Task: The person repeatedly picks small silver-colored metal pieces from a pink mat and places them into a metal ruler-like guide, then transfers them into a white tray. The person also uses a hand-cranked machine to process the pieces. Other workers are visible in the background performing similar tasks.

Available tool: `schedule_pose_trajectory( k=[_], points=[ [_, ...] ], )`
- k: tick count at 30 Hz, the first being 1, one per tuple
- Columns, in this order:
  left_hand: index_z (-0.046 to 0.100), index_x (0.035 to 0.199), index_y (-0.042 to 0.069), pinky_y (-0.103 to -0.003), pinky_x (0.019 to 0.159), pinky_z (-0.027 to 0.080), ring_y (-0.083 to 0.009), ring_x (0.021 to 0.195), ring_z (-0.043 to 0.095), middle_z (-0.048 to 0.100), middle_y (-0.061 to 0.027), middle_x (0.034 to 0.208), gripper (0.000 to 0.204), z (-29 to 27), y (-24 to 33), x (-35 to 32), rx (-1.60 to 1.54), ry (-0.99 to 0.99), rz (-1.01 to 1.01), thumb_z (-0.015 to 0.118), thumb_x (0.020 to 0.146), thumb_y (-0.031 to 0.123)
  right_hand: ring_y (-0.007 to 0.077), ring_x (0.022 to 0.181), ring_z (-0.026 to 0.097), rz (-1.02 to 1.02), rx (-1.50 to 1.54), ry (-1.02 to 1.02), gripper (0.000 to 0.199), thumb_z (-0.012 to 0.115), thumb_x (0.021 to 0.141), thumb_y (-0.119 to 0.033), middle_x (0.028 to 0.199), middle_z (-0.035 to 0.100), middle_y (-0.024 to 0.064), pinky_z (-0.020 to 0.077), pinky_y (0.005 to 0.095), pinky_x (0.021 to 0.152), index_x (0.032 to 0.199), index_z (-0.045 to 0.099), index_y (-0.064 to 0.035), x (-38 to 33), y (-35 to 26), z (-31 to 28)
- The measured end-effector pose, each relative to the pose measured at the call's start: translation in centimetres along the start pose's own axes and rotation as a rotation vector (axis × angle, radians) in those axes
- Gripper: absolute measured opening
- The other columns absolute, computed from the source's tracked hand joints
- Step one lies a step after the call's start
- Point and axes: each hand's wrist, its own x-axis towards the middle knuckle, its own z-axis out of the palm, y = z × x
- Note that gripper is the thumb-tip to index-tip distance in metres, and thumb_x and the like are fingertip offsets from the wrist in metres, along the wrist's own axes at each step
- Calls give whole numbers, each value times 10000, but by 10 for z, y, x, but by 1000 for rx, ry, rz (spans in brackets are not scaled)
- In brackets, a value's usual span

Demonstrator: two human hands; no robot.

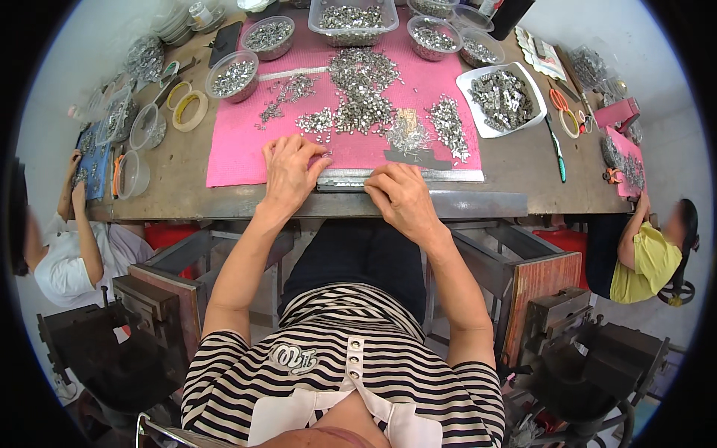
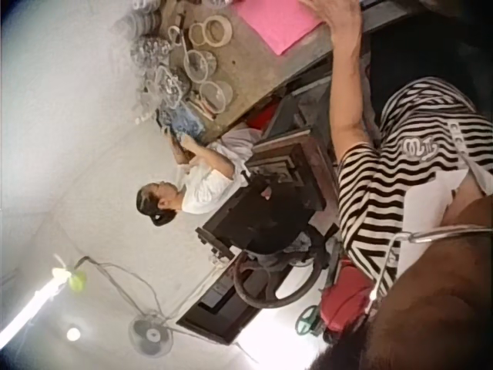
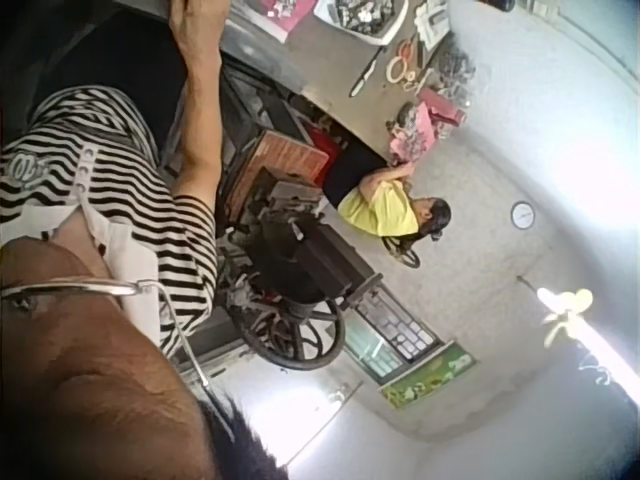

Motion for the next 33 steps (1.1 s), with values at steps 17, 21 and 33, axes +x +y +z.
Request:
schedule_pose_trajectory(
  k=[17,21,33],
  points=[
    [641,956,60,-436,875,405,-294,910,585,609,-88,920,89,1,-27,-2,-138,-65,98,708,901,76,315,901,628,-23,-102,-113,96,718,881,-116,893,633,121,455,452,821,905,674,-34,71,14,59],
    [637,959,50,-435,864,424,-312,905,586,613,-101,924,72,-4,-30,-1,-156,-47,73,686,907,46,294,789,607,-25,-89,-34,107,744,858,-84,813,594,89,439,425,779,886,648,-46,63,17,35],
    [663,1008,55,-440,862,430,-319,956,581,608,-111,962,91,-8,-41,0,-98,-95,121,661,919,36,308,854,618,136,156,8,106,709,876,28,916,630,122,480,395,759,942,628,8,1,5,-7]
  ],
)
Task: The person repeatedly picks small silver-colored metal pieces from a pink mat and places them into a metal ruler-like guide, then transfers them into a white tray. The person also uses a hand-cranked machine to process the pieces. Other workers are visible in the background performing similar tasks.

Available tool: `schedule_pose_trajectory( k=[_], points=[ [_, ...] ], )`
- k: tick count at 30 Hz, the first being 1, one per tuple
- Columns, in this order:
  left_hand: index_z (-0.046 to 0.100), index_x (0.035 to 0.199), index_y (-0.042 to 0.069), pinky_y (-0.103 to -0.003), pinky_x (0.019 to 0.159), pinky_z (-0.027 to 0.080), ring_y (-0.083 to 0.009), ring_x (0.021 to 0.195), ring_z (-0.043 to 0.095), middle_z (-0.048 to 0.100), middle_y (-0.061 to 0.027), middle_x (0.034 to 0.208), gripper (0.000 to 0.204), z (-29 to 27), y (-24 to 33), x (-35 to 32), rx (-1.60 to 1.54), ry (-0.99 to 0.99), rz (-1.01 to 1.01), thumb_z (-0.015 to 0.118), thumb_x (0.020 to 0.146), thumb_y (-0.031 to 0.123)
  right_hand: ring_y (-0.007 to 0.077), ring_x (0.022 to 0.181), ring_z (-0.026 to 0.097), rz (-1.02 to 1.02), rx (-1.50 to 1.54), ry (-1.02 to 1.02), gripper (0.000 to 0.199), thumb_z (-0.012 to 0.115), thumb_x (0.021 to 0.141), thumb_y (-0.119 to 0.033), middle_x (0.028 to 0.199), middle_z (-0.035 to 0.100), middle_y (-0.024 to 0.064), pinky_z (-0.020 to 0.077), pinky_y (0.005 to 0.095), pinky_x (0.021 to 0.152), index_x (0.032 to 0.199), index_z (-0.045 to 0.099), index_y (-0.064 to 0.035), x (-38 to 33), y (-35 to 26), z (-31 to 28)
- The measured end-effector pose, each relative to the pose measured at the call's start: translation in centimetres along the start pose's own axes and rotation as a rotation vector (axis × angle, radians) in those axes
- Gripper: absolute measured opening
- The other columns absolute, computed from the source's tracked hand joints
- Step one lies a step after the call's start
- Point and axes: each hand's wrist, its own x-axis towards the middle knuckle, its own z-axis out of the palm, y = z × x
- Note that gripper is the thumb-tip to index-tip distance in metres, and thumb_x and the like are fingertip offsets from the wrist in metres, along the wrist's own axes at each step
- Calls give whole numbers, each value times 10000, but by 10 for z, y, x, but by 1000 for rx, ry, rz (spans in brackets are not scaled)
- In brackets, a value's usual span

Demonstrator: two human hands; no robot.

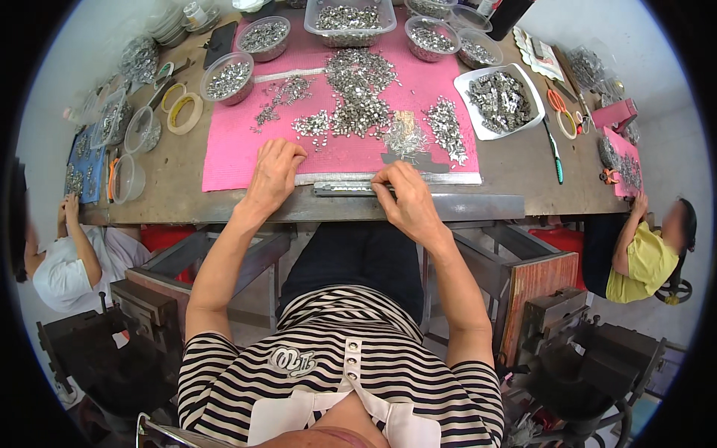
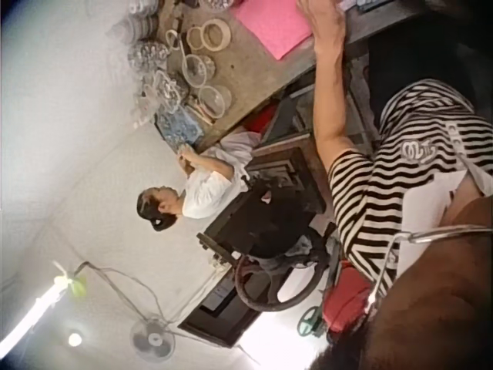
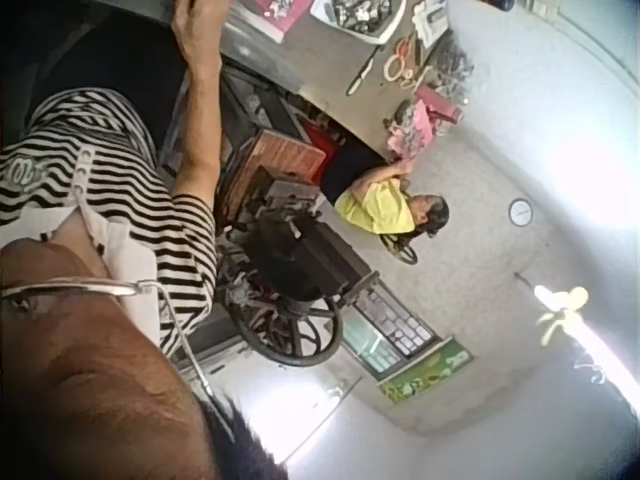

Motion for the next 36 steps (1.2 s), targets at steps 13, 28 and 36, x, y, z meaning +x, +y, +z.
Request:
schedule_pose_trajectory(
  k=[13,28,36],
  points=[
    [724,1006,64,-431,805,470,-298,871,643,674,-103,926,83,-20,-76,29,21,253,-207,703,929,85,293,920,616,-277,-385,44,199,740,815,17,994,638,97,470,413,830,982,643,-28,-6,-2,15],
    [774,976,96,-419,914,411,-258,962,611,675,-49,946,88,-16,-3,2,-152,22,-85,737,900,122,293,911,666,-71,-173,249,198,716,850,62,1001,699,128,495,400,834,1037,708,-3,-28,7,-3],
    [739,947,76,-416,860,408,-263,882,586,632,-58,866,66,-6,8,6,26,-20,-65,732,906,127,260,809,644,168,-65,447,146,686,909,69,891,688,124,503,343,786,1036,719,6,-37,32,6]
  ],
)
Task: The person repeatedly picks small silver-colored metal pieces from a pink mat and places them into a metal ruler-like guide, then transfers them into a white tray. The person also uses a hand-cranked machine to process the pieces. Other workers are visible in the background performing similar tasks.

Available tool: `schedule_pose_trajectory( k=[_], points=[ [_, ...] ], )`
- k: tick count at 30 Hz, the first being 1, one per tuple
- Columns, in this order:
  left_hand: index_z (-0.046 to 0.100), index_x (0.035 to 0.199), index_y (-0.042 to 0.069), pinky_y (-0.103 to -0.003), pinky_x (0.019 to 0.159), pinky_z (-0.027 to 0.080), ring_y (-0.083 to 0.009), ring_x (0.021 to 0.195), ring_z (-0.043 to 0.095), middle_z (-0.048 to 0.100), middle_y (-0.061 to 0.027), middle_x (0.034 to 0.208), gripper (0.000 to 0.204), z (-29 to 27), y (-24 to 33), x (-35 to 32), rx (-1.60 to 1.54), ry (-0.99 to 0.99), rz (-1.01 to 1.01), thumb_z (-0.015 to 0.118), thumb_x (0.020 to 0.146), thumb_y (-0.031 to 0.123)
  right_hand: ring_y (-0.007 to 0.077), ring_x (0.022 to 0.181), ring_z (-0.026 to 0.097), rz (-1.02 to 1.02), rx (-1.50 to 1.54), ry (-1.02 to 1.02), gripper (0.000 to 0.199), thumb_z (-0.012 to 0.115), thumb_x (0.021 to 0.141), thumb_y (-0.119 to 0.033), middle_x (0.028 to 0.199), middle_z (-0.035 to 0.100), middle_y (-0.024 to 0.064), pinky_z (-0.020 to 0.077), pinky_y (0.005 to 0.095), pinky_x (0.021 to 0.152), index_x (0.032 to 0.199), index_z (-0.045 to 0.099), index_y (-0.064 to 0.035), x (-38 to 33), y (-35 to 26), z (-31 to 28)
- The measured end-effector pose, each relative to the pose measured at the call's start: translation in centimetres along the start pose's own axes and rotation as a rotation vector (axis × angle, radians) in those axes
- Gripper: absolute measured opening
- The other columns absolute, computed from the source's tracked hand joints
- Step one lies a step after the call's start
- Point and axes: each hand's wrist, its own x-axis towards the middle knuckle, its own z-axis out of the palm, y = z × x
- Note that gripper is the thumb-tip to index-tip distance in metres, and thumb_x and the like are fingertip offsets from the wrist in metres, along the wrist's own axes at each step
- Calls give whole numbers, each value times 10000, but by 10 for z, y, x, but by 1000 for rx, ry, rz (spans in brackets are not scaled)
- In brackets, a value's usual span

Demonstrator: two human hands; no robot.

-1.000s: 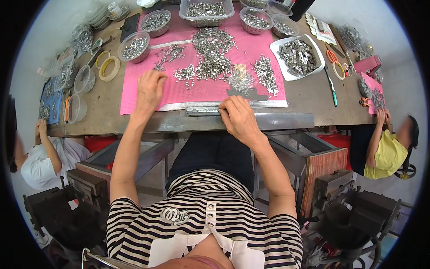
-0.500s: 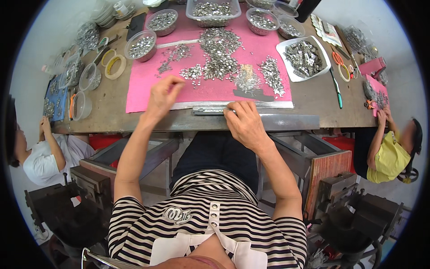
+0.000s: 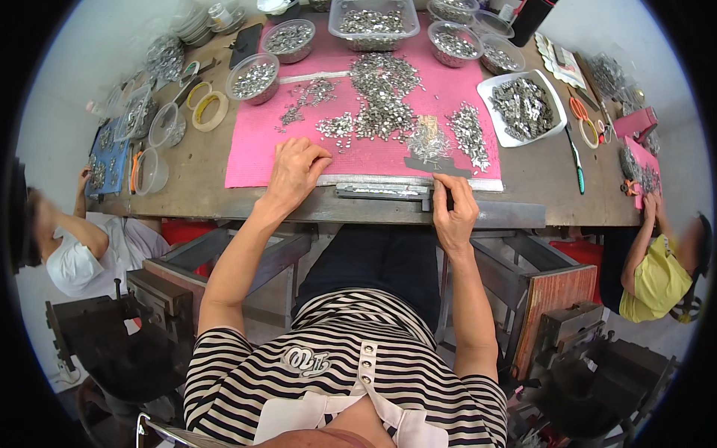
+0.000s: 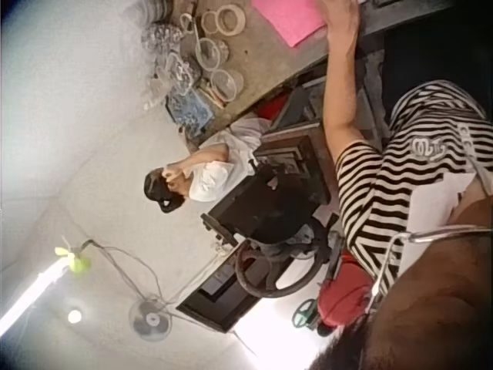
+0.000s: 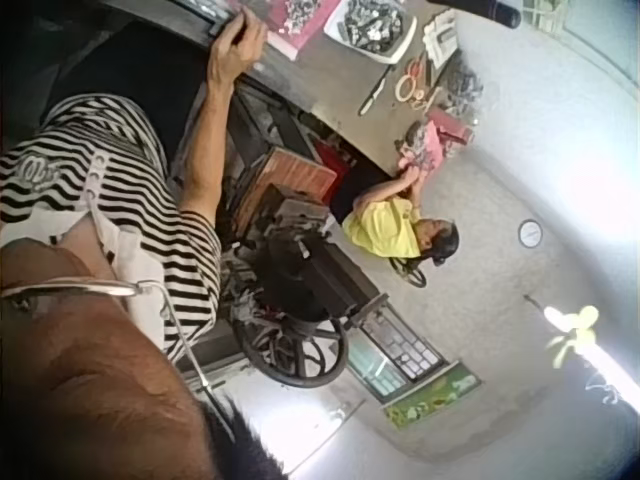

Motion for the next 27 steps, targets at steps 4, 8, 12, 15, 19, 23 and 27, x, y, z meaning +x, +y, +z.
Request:
schedule_pose_trajectory(
  k=[4,8,12,15,19,23,27],
  points=[
    [681,965,49,-426,834,424,-288,876,596,633,-81,867,60,4,6,0,-64,-33,-8,697,920,86,249,754,611,1,1,30,151,696,899,67,845,660,113,482,346,749,1030,720,-4,0,-4,2],
    [652,986,31,-418,790,459,-306,874,607,634,-112,879,55,0,49,5,-326,-84,-59,663,935,48,246,734,596,-18,-10,47,167,700,890,72,823,646,101,474,351,730,1033,720,-11,-1,0,2],
    [642,992,18,-398,772,481,-308,871,605,633,-127,894,51,25,84,3,-478,-81,2,649,942,27,261,743,602,-20,-13,49,171,702,888,66,825,646,104,479,358,734,1036,719,-17,-2,1,3],
    [638,989,7,-403,790,476,-312,880,598,634,-126,932,89,43,89,1,-449,-1,66,676,909,-6,272,752,610,-17,-14,49,170,705,888,57,827,647,108,484,367,736,1038,718,-22,-2,2,2],
    [638,983,7,-415,798,472,-322,885,592,632,-127,946,120,47,93,0,-405,24,91,696,882,-21,282,756,619,-9,-9,44,168,707,889,50,824,646,108,489,376,734,1038,716,-26,-3,2,2],
    [634,975,13,-430,791,462,-327,879,583,615,-125,929,121,51,93,-2,-361,32,98,697,876,-13,282,755,623,10,14,50,166,708,890,46,820,646,106,492,378,729,1037,717,-31,-3,2,3],
    [632,966,28,-440,787,451,-324,865,574,593,-115,910,123,52,96,-2,-321,69,134,705,868,7,278,754,624,7,12,53,166,710,889,45,817,646,105,493,376,725,1036,718,-33,-2,2,3]
  ],
)
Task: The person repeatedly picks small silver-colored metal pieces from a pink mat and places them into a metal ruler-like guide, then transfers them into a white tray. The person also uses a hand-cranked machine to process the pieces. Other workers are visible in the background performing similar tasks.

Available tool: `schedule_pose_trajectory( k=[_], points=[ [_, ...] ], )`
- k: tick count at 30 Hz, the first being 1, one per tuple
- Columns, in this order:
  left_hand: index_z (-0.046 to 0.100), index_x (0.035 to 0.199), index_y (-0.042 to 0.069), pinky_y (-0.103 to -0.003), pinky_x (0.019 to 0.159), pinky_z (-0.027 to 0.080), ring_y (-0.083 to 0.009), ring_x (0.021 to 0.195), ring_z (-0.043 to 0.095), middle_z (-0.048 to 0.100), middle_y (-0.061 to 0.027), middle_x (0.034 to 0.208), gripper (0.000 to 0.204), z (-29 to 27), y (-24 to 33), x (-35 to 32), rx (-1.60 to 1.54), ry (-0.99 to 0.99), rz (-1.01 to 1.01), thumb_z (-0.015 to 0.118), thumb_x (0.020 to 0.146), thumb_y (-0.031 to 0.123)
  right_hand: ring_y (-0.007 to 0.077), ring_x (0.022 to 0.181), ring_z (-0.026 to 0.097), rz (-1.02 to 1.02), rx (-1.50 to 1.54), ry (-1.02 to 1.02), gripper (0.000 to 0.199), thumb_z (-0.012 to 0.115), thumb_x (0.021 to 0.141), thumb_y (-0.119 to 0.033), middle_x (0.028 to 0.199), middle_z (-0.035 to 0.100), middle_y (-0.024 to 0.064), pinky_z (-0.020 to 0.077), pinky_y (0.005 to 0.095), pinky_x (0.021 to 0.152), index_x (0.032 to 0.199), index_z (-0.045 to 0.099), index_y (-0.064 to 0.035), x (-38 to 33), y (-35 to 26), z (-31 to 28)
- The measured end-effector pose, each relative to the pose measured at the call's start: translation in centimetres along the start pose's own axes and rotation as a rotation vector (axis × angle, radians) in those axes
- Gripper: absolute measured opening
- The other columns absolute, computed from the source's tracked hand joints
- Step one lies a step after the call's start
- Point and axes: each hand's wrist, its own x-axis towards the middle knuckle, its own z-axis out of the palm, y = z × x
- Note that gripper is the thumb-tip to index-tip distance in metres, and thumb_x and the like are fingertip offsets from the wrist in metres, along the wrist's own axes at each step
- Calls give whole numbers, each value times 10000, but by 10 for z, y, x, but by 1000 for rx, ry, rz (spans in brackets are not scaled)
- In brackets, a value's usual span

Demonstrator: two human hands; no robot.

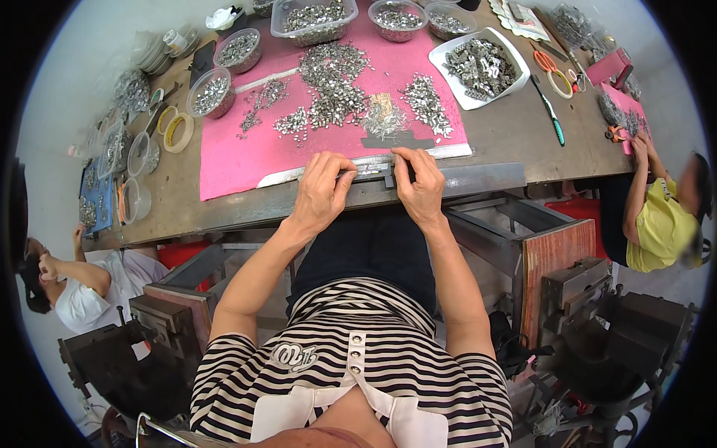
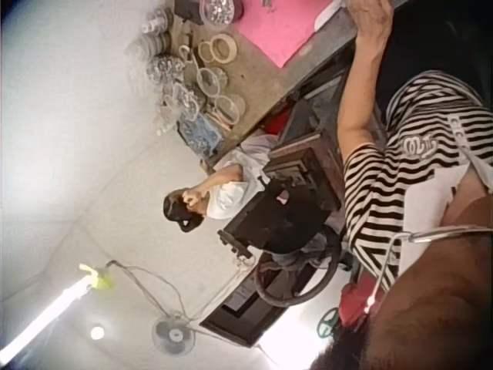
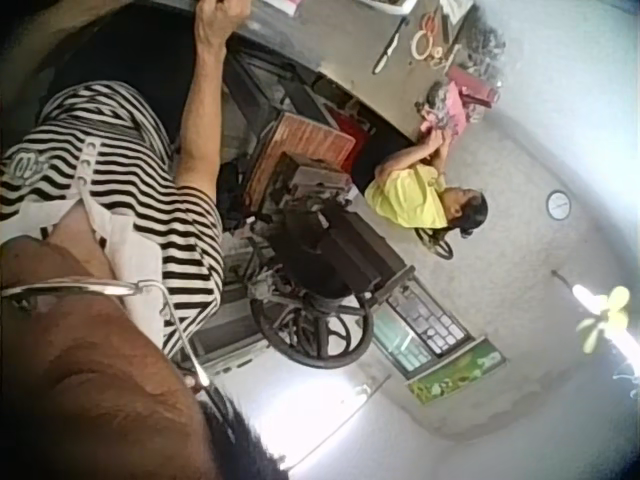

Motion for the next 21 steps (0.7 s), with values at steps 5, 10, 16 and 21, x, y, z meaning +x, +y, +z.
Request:
schedule_pose_trajectory(
  k=[5,10,16,21],
  points=[
    [640,976,24,-432,777,476,-319,851,598,624,-115,927,151,2,0,-1,21,56,69,728,855,2,281,741,619,-15,-2,11,165,713,888,41,807,643,105,492,379,718,1035,718,-34,-1,1,0],
    [663,968,12,-409,767,514,-314,872,637,672,-133,974,136,0,0,-5,-8,36,47,747,861,4,277,724,617,-21,-7,10,172,714,877,41,800,642,103,484,380,702,1033,716,-33,-2,2,0],
    [658,960,5,-411,766,516,-321,869,643,673,-132,953,111,-5,1,-2,-65,-17,-72,729,876,18,293,733,630,-70,-39,17,152,700,876,27,815,656,111,489,391,705,1017,713,-26,0,-3,3],
    [664,957,24,-415,790,517,-329,899,650,676,-132,955,86,9,-7,-3,2,-36,11,718,891,38,273,770,675,105,73,29,93,694,910,-38,833,683,123,526,372,702,995,730,-22,-4,6,-5]
  ],
)
